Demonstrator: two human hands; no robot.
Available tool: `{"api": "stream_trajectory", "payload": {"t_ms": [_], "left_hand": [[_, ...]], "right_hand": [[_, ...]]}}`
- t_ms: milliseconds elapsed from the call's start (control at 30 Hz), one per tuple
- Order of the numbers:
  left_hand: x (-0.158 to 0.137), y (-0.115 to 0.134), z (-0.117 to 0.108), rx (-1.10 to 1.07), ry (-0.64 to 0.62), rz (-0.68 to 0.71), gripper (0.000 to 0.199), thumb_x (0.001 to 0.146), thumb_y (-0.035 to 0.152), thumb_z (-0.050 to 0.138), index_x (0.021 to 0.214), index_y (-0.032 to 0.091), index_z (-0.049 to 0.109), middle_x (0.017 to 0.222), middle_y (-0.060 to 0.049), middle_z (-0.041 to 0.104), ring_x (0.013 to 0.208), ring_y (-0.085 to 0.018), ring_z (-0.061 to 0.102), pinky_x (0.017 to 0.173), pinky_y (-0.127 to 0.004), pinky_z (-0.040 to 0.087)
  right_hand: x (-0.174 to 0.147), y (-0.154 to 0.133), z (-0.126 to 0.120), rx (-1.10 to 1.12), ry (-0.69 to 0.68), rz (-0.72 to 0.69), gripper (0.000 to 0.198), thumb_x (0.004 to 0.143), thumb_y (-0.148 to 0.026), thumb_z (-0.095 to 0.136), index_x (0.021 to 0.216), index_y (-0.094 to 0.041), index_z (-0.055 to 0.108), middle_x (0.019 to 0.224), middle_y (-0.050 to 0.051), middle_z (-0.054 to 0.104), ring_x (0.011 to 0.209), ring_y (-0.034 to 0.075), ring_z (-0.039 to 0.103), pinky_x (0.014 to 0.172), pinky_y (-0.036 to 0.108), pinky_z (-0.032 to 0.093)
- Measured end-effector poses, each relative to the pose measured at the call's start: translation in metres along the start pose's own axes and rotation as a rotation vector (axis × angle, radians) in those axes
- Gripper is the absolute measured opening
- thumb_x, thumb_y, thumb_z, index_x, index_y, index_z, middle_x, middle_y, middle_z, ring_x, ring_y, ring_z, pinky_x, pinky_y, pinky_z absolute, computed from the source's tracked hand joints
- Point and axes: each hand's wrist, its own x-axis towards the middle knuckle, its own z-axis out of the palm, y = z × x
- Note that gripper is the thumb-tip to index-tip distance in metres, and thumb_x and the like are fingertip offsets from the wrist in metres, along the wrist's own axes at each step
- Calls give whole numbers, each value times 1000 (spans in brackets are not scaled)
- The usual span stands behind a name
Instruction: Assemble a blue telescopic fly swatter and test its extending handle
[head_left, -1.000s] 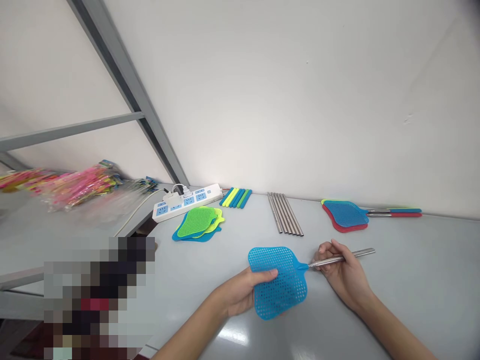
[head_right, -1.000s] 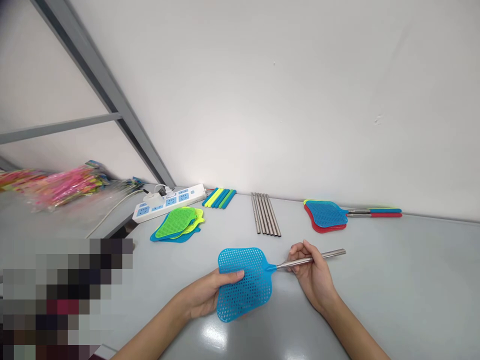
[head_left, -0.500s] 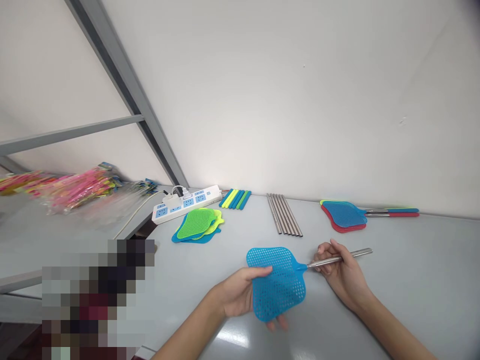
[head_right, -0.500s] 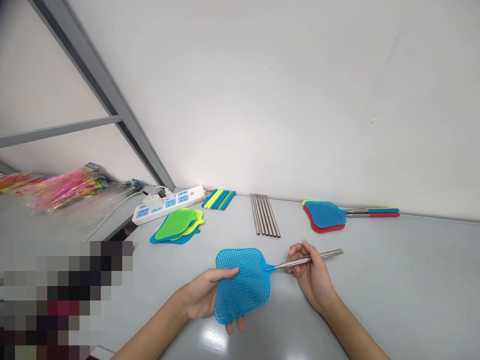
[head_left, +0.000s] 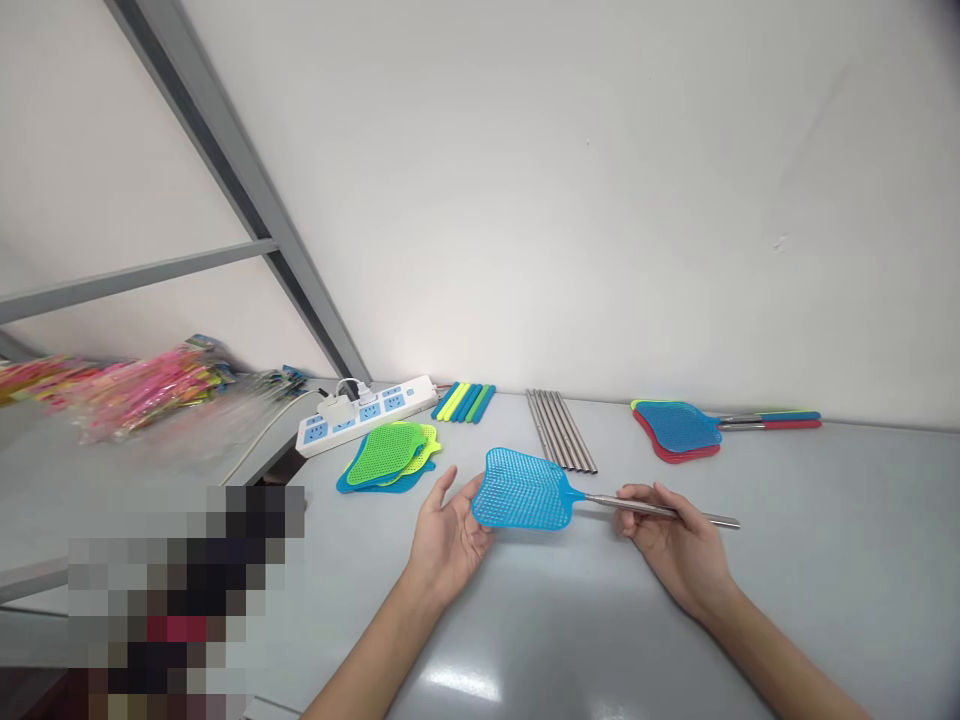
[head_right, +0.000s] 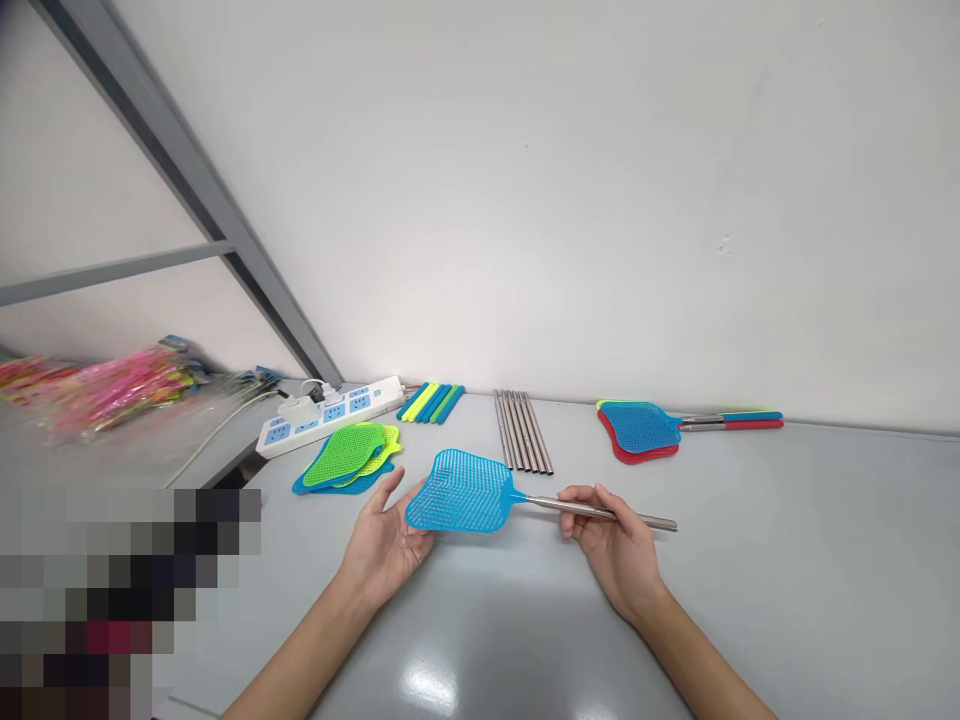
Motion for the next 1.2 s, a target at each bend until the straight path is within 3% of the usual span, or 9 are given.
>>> {"api": "stream_trajectory", "payload": {"t_ms": [100, 233, 367, 467, 533, 567, 733, 900, 1200], "left_hand": [[2, 2, -4, 26, 7, 91, 34, 81, 36, 32, 95, 12, 52, 68, -3, 57, 39, -5, 43, 29, -13, 28], [8, 4, -4, 264, 75, 277, 34, 80, 38, 33, 88, 12, 54, 62, -1, 52, 43, -7, 45, 33, -15, 30], [23, 17, -1, 787, 220, 597, 42, 80, 46, 27, 79, 14, 55, 67, -1, 50, 43, -6, 41, 40, -18, 33], [42, 35, 2, 1379, 364, 888, 43, 82, 43, 22, 82, 17, 56, 76, -2, 53, 56, -11, 47, 56, -23, 39], [56, 45, 2, 1838, 416, 925, 39, 82, 40, 25, 85, 17, 57, 84, -5, 54, 79, -17, 50, 74, -29, 38], [63, 48, 2, 1901, 431, 921, 37, 81, 40, 30, 86, 16, 58, 86, -7, 53, 86, -19, 48, 79, -32, 36], [90, 46, -7, 2064, 504, 927, 32, 76, 32, 41, 97, 13, 56, 102, -13, 44, 97, -27, 40, 86, -42, 29], [95, 41, -18, 2290, 599, 932, 39, 76, 32, 40, 106, 10, 51, 108, -15, 38, 99, -28, 38, 83, -41, 32], [92, 36, -18, 2336, 557, 938, 23, 78, 29, 38, 80, 17, 57, 92, -9, 52, 85, -24, 45, 77, -35, 35]], "right_hand": [[1, 0, 0, 20, 10, -8, 34, 77, -37, 41, 73, -16, 67, 58, 6, 53, 59, 18, 44, 61, 32, 34], [2, 1, 1, 37, 6, -18, 33, 77, -36, 41, 71, -16, 67, 57, 6, 52, 59, 18, 44, 61, 32, 34], [2, 1, 2, 27, -6, -35, 34, 77, -37, 41, 72, -16, 67, 57, 6, 53, 58, 18, 44, 60, 32, 34], [2, 1, 2, 18, -9, -39, 34, 76, -38, 42, 70, -16, 67, 57, 6, 53, 57, 18, 45, 59, 32, 34], [2, 2, 2, 21, -5, -41, 33, 75, -38, 43, 69, -17, 67, 57, 6, 54, 57, 18, 44, 59, 32, 34], [2, 2, 1, 25, -1, -42, 32, 75, -38, 44, 68, -17, 67, 59, 6, 55, 56, 17, 44, 59, 32, 34], [4, 3, 1, 44, -6, -37, 33, 76, -36, 43, 66, -15, 67, 63, 7, 57, 55, 16, 44, 58, 30, 34], [6, 2, 3, 47, 7, -42, 33, 74, -38, 44, 64, -15, 67, 60, 6, 56, 54, 16, 44, 56, 29, 34], [4, 2, 1, 48, -14, -34, 33, 76, -34, 41, 67, -14, 67, 64, 7, 57, 56, 16, 44, 58, 30, 33]]}}
